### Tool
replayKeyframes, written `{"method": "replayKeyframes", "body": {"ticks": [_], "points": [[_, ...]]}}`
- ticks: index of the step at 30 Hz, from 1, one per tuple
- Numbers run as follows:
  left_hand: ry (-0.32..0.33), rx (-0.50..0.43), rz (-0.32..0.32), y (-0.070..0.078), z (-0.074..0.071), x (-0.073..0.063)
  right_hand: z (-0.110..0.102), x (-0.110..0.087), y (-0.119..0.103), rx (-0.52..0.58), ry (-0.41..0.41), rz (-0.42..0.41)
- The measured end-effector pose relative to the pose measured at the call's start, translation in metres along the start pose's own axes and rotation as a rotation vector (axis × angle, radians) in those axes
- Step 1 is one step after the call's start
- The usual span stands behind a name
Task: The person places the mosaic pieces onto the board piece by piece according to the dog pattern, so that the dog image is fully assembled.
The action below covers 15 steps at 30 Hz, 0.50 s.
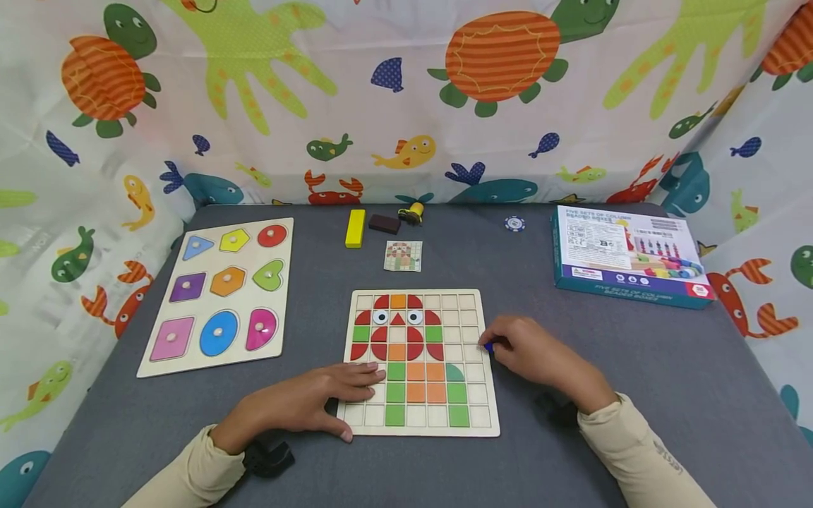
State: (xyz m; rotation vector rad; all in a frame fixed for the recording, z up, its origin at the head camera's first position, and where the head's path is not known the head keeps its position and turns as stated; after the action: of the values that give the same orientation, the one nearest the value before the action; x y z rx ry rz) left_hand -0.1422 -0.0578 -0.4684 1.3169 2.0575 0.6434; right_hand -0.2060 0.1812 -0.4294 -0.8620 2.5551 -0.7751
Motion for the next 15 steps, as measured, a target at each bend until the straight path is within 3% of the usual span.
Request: {"method": "replayKeyframes", "body": {"ticks": [7, 15], "points": [[0.001, -0.001, -0.002, 0.0, 0.001, 0.001, 0.023, -0.001, -0.012, 0.12, -0.149, -0.027], [-0.013, -0.002, 0.008, -0.001, 0.001, 0.004, 0.03, -0.005, -0.016, 0.071, -0.127, -0.087]]}}
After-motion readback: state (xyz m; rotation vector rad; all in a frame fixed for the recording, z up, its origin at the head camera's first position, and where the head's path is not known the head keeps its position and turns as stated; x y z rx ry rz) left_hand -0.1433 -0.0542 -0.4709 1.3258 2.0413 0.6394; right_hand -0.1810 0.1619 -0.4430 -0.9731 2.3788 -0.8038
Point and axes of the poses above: each hand's wrist, its own x-axis towards the middle knuckle, its own z-axis out of the palm, y = z × x, the point moved 10 cm from there along x, towards the middle knuckle, and after that the axes turned 9 degrees about -y, right-handed, at the moved point
